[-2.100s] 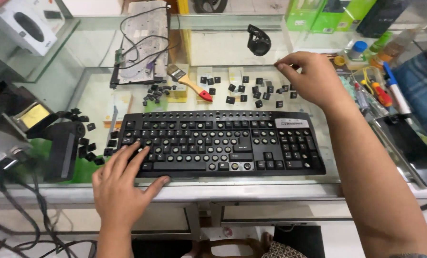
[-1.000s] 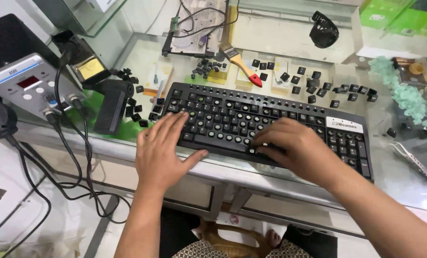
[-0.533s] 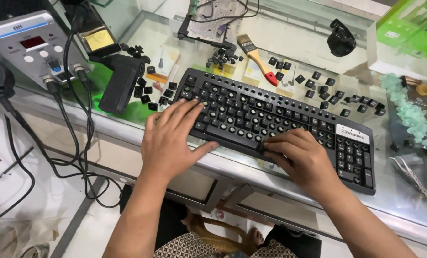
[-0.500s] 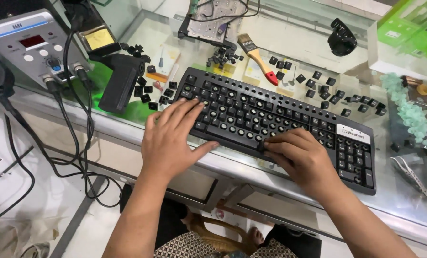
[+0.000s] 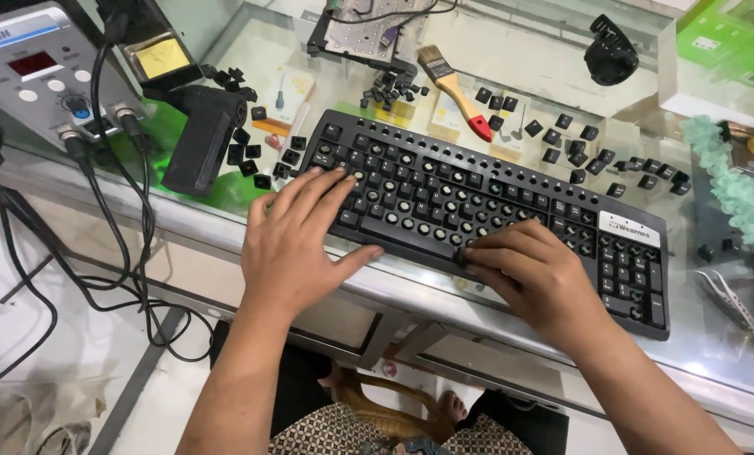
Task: The person is manually attaching individual keycaps to a keyboard base at a repair station.
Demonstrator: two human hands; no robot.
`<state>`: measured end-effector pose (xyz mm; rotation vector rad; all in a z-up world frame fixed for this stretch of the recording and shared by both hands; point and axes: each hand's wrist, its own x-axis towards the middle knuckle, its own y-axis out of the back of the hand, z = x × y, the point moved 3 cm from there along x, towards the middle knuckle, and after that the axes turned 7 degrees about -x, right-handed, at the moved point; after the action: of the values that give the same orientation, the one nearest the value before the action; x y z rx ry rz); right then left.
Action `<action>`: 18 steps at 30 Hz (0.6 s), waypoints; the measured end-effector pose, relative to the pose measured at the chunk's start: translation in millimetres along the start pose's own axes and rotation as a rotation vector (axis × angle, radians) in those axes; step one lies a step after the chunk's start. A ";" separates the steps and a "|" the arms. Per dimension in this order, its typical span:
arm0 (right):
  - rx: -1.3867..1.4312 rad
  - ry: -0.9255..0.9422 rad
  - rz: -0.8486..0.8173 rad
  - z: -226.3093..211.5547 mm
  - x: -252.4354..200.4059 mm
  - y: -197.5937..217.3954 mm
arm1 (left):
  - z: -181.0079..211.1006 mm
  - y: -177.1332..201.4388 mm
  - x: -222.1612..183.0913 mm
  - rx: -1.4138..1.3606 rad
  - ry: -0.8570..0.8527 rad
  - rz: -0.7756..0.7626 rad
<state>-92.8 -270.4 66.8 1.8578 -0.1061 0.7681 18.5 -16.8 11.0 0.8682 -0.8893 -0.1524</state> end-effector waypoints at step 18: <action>0.083 -0.058 -0.048 14.0 -3.8 -0.6 | -3.0 -3.0 -0.3 -0.007 -0.001 -0.007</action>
<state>-89.2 -283.2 61.1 1.9543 -0.0674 0.6954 21.2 -16.8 7.7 0.8650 -0.8857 -0.1618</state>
